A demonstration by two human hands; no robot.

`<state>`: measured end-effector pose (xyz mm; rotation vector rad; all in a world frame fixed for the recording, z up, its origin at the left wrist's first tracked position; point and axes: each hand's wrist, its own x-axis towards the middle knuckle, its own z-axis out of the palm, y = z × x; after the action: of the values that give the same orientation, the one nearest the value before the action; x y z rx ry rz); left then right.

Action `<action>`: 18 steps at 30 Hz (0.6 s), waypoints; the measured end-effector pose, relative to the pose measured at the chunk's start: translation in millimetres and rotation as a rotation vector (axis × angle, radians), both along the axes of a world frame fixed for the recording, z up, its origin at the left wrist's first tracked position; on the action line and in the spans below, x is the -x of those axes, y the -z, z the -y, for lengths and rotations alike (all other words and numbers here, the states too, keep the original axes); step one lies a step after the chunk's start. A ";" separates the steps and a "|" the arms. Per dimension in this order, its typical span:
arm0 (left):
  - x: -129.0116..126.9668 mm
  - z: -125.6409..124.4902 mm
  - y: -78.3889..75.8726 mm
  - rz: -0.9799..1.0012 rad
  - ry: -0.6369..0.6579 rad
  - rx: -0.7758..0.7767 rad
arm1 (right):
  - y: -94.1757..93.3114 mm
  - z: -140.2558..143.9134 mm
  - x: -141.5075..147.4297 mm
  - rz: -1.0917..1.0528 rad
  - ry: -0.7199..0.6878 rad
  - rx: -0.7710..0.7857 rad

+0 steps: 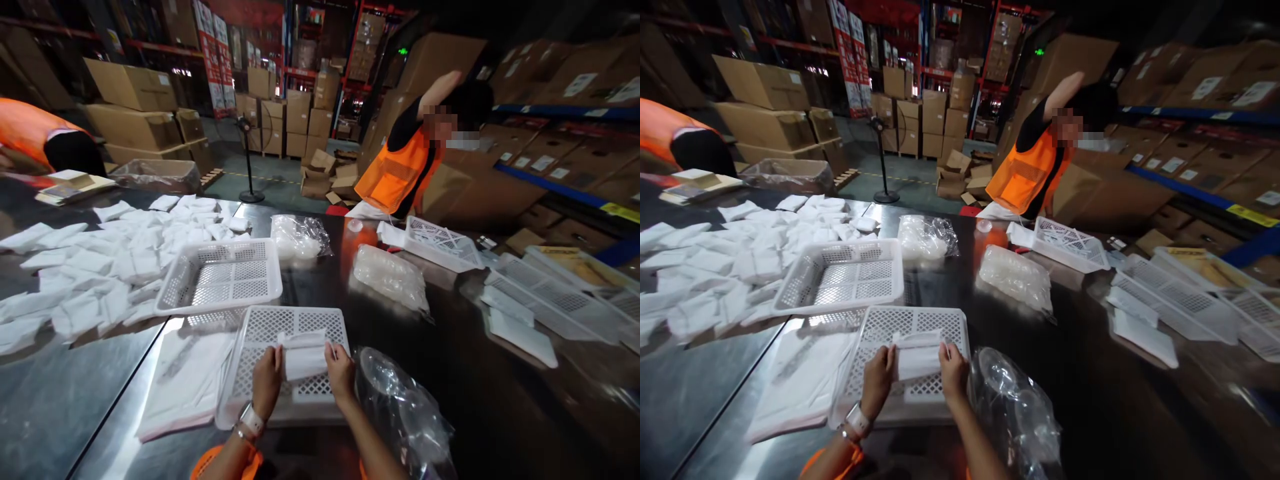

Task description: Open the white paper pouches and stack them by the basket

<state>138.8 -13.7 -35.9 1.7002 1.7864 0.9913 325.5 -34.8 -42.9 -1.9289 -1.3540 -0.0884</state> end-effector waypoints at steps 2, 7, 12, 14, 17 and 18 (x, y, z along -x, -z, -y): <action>3.9 -1.9 -1.4 -0.124 0.031 0.037 | 3.6 -0.3 -2.8 0.083 0.005 0.069; 9.3 -1.5 -14.1 -0.422 0.043 -0.138 | -3.3 -1.1 -6.9 0.364 -0.118 -0.035; -2.4 -10.6 -8.1 -0.561 0.547 -0.571 | -1.2 -13.6 5.7 0.642 -0.682 -0.088; -6.4 -14.2 5.1 -0.587 0.603 -0.552 | 6.9 -17.6 11.6 0.651 -0.740 -0.002; -9.8 -10.6 30.2 -0.543 0.513 -0.460 | 22.1 -15.2 18.2 0.592 -0.604 0.096; -11.0 -7.6 37.3 -0.488 0.465 -0.425 | 26.9 -12.5 19.8 0.542 -0.519 0.106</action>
<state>149.8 -6.0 -73.2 2.6556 1.3744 0.8285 305.7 -22.3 -69.8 -1.6310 -2.2196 -0.3046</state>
